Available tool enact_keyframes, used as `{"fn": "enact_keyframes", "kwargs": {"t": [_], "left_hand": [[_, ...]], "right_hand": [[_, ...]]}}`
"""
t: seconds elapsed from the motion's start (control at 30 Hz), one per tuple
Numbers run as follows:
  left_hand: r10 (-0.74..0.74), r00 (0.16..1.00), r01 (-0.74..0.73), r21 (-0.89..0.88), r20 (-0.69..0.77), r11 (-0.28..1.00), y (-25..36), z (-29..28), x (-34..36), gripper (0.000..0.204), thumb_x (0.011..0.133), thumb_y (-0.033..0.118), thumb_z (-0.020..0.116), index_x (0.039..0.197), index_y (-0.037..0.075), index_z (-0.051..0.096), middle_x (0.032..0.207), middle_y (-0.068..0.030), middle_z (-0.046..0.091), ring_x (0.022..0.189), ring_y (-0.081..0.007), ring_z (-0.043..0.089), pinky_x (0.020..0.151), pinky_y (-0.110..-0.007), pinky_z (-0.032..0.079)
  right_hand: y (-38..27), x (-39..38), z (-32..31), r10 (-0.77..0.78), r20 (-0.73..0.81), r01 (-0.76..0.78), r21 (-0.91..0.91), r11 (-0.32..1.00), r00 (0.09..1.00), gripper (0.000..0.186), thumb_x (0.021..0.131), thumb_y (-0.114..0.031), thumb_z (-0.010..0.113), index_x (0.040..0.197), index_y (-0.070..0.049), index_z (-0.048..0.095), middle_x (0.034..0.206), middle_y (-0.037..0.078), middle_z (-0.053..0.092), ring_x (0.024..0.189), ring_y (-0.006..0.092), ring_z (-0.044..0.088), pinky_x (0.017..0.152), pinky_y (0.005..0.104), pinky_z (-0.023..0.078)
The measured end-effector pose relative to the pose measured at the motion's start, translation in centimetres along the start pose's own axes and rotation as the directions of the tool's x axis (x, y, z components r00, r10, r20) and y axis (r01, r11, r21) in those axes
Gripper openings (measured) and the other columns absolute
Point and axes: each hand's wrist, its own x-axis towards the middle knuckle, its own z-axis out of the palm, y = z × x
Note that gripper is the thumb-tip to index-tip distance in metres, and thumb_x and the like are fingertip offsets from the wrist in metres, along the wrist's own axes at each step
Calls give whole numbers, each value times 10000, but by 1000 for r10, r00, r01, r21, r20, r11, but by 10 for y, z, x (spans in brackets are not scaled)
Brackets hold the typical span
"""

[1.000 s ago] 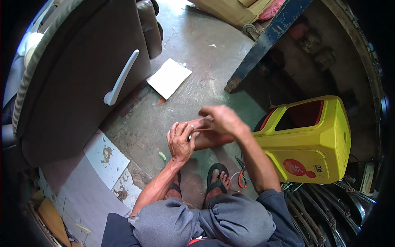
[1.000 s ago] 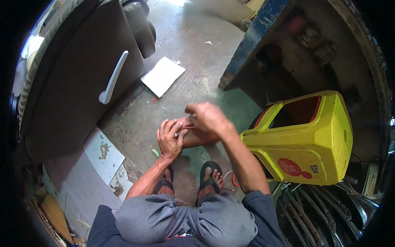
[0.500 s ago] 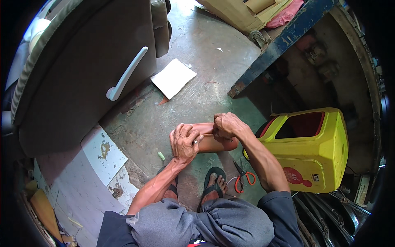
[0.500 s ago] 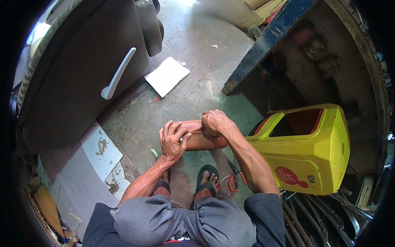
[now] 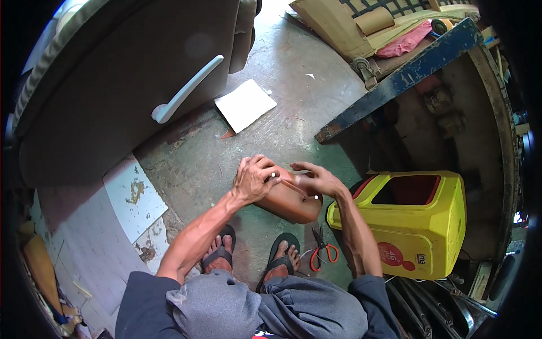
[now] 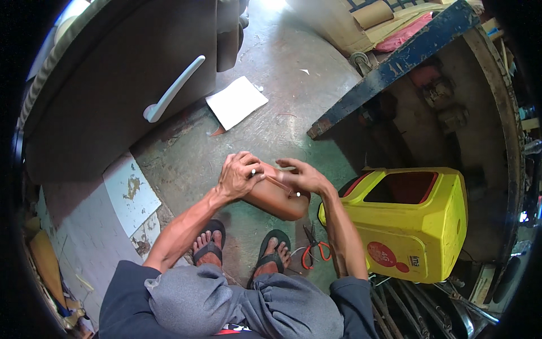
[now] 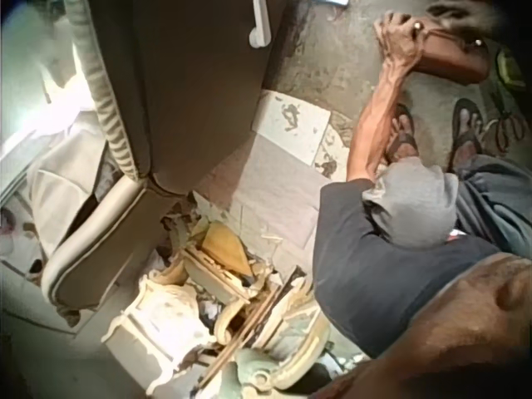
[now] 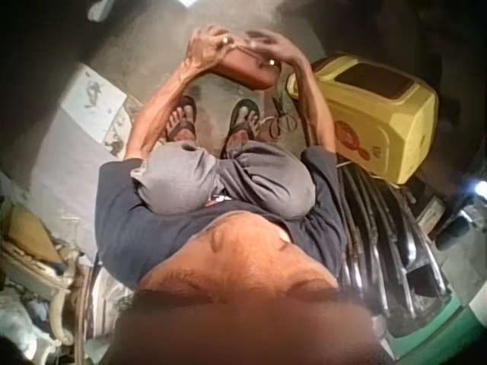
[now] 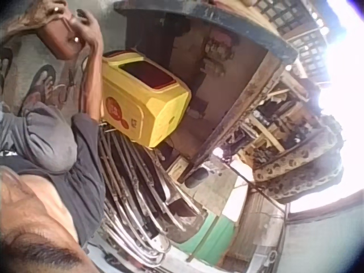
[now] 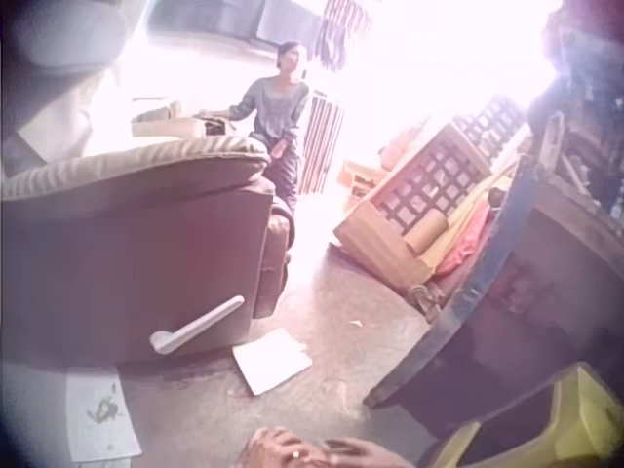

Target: The person reupholsters a car headrest by hand, stretching a leather cover over the foam, trimming excess material using scissors, and applying adhesive from a bottle.

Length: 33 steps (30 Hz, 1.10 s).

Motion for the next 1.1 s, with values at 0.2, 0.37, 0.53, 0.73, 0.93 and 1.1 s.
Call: {"fn": "enact_keyframes", "kwargs": {"t": [0.2,0.37,0.53,0.73,0.93,1.1], "left_hand": [[139,970,-124,-84,200,989,-18,-7,8,176,865,313,787,909,149,740,1094,-10,711,1176,-235,621,1003,-473,408],[-11,991,36,184,-137,982,11,9,-7,528,870,457,797,1287,158,671,1450,-156,532,1435,-355,406,1162,-510,299],[-571,788,458,-401,-230,793,16,57,-89,886,1036,486,596,1649,52,126,1646,-277,197,1523,-459,227,1239,-563,220],[-735,677,453,-806,34,380,19,54,-101,853,1099,490,455,1664,30,12,1700,-249,118,1576,-376,155,1271,-462,186],[-602,797,450,-718,54,531,1,27,-73,871,1076,512,508,1668,44,74,1681,-252,232,1561,-380,242,1266,-442,223],[-382,772,628,-521,508,578,-26,-20,-20,930,1013,649,543,1681,132,156,1685,-175,305,1574,-333,249,1264,-420,248]], "right_hand": [[16,-6,57,87,97,-104,190,976,991,706,1091,-490,512,1631,-71,335,1589,158,480,1438,276,475,1177,351,382],[9,-34,71,184,38,-183,425,886,982,772,1083,-553,475,1659,-87,257,1624,180,422,1495,289,405,1234,391,310],[39,-34,107,163,3,-119,691,713,987,729,1130,-547,267,1665,-56,215,1713,142,246,1584,262,203,1291,376,167],[24,-34,163,89,-115,17,702,712,989,802,1122,-547,297,1662,8,89,1746,156,97,1613,272,68,1303,372,78],[-18,-32,152,97,-205,14,483,876,974,858,1110,-554,327,1652,43,35,1729,250,71,1615,328,42,1300,400,87],[-42,-66,149,331,-413,-144,421,895,849,766,980,-496,702,1446,14,372,1328,209,598,1072,261,705,872,358,589]]}}
